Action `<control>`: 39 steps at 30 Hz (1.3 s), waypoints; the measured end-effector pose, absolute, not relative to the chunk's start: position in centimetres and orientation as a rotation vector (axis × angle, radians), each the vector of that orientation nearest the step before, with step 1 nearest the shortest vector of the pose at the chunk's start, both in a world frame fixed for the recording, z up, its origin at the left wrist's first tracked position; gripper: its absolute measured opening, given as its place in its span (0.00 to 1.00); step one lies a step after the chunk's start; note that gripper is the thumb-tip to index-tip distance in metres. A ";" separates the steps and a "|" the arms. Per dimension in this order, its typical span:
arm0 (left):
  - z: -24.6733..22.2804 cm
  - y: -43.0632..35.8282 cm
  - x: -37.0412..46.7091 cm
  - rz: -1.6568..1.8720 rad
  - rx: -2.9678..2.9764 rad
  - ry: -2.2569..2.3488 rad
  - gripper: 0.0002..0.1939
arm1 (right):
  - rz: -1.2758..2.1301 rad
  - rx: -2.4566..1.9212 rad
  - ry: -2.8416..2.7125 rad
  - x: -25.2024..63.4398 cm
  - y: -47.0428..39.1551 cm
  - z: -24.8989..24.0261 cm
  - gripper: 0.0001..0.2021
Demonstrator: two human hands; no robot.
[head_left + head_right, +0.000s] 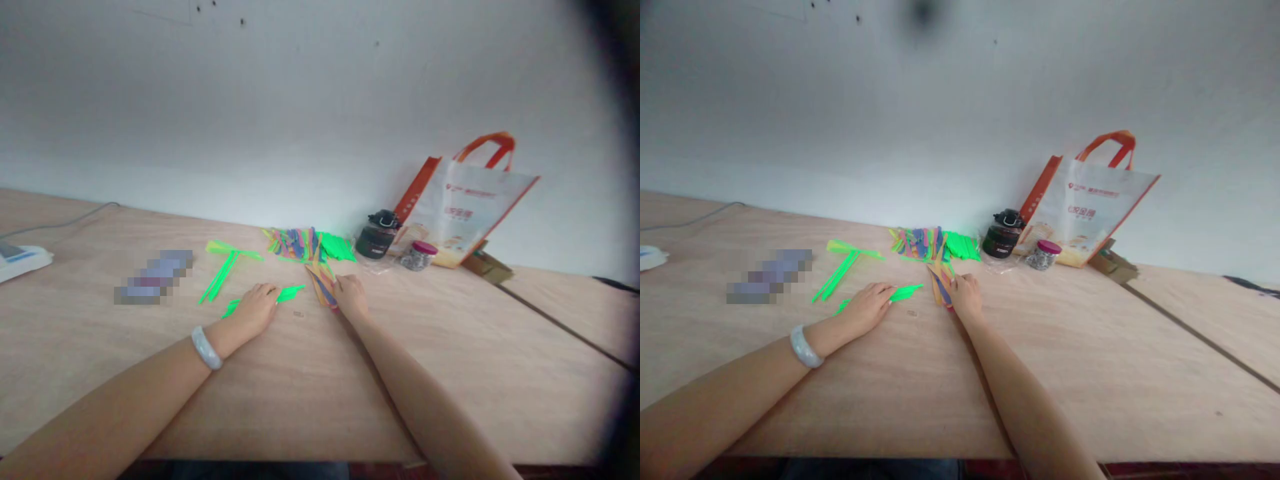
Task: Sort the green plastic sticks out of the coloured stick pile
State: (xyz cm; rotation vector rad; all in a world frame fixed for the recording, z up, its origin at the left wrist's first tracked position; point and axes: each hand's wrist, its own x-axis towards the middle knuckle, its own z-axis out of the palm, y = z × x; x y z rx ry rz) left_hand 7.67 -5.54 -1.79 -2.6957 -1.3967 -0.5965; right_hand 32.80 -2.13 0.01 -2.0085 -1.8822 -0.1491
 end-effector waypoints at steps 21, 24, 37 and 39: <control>-0.1 -1.3 -0.3 -0.357 -2.054 -1.998 0.19 | -0.080 -1.932 -1.925 31.6 -3.2 0.0 0.16; 0.1 -1.2 -0.3 -0.364 -2.057 -2.004 0.19 | -0.069 -1.875 -1.907 31.7 -3.2 0.1 0.16; 0.5 -6.8 7.4 -0.758 -2.562 -1.409 0.12 | 0.761 -1.289 -1.674 27.1 -5.2 -0.4 0.20; 0.3 -7.4 8.0 -0.726 -2.591 -1.370 0.10 | 0.821 -1.258 -1.688 26.4 -5.7 -0.4 0.15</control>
